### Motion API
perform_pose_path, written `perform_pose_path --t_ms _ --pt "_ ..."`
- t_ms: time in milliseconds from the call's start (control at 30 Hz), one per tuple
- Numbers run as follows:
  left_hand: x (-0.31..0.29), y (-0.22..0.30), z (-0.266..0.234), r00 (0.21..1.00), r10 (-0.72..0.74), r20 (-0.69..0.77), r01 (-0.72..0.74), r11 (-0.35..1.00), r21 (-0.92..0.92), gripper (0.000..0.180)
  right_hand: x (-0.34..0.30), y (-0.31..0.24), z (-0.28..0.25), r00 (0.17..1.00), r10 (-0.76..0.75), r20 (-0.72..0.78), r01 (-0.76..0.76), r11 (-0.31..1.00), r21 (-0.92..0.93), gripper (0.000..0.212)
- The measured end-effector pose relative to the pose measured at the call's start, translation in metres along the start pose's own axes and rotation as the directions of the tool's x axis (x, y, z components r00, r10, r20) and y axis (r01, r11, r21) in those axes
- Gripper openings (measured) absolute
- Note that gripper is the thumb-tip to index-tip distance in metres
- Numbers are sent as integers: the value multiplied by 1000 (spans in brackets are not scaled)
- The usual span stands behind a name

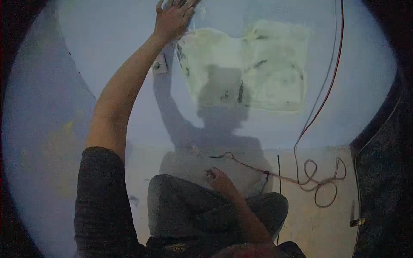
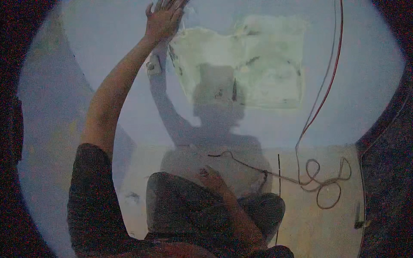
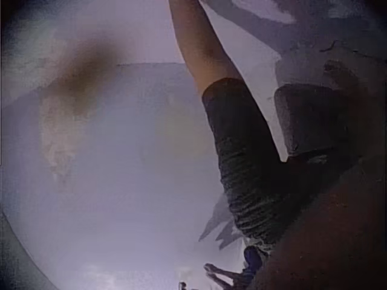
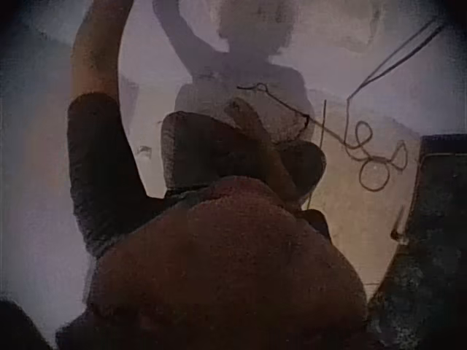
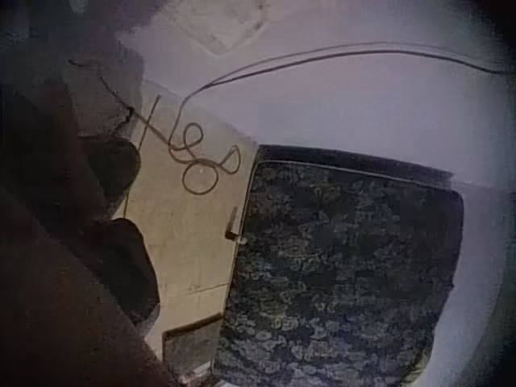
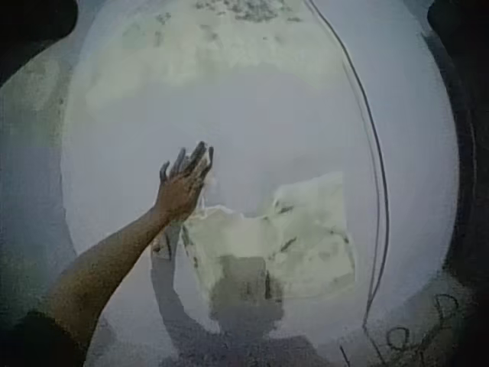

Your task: The person sands a patched area on a wall by hand using a piece of sandpaper, moving their hand in circular and side-to-side motions across the surface.

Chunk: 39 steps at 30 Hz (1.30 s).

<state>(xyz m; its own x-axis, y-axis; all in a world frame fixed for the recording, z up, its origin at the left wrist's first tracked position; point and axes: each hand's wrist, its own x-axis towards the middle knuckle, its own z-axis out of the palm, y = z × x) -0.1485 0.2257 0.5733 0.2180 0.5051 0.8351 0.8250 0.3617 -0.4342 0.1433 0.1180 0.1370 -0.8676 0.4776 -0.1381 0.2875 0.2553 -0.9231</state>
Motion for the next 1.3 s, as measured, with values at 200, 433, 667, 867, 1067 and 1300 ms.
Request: perform_pose_path --t_ms 200,433,667,867,1067,1300 --pt "14 23 18 980 -137 -141 131 990 -57 53 4 -3 8 998 54 20 -53 998 -25 49" --pt "-45 49 51 996 67 -66 -53 979 196 50 9 8 10 999 5 40 -3 999 -47 51" --pt "-88 46 61 973 215 87 -226 964 143 53 7 16 11 998 -33 47 35 999 -26 53" --pt "-80 42 43 964 195 181 -222 964 143 50 6 23 6 999 -27 35 26 999 46 54" --pt "-15 17 21 990 72 -118 -42 969 245 50 13 34 12 999 -32 -6 32 999 -11 53" --pt "13 27 24 962 -11 -271 3 1000 -30 51 9 26 21 999 -48 9 49 982 -185 50"
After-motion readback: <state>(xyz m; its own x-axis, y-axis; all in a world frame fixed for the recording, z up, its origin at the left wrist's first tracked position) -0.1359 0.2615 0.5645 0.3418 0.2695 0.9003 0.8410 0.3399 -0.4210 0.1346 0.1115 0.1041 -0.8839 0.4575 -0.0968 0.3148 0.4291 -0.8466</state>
